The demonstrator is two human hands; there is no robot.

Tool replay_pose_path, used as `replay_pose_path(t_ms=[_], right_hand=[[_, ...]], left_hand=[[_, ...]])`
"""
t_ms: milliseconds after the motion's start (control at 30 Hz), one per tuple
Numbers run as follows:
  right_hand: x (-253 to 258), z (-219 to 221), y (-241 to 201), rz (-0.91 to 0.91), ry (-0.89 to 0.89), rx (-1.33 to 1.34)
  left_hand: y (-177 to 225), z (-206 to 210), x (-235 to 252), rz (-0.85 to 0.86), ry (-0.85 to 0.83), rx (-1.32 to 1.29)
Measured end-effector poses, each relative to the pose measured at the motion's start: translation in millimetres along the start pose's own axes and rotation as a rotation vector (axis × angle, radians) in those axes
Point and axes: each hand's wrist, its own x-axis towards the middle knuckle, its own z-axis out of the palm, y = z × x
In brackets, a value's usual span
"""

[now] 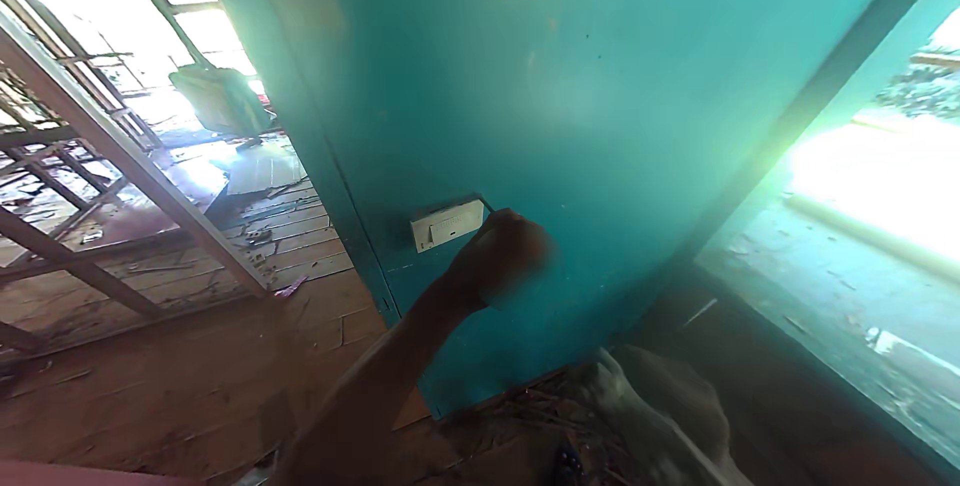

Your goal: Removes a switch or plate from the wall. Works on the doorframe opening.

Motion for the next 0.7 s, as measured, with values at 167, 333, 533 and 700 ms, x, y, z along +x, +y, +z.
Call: replay_pose_path(t_ms=[167, 333, 533, 700], right_hand=[[16.4, 7.0, 9.0, -0.072, 0.134, -0.125], [9.2, 1.4, 21.2, 0.322, -0.084, -0.265], [-16.4, -17.9, -2.0, 0.175, -0.045, 0.020], [-22.0, -30.6, 5.2, 0.112, 0.068, 0.004]], left_hand=[[-3.7, -7.3, 6.7, -0.032, 0.004, -0.032], [-22.9, -7.8, -10.8, -0.193, -0.142, 0.053], [25.6, -6.7, 2.6, 0.037, 0.005, 0.005], [43.3, -13.3, 2.3, 0.049, 0.019, 0.046]])
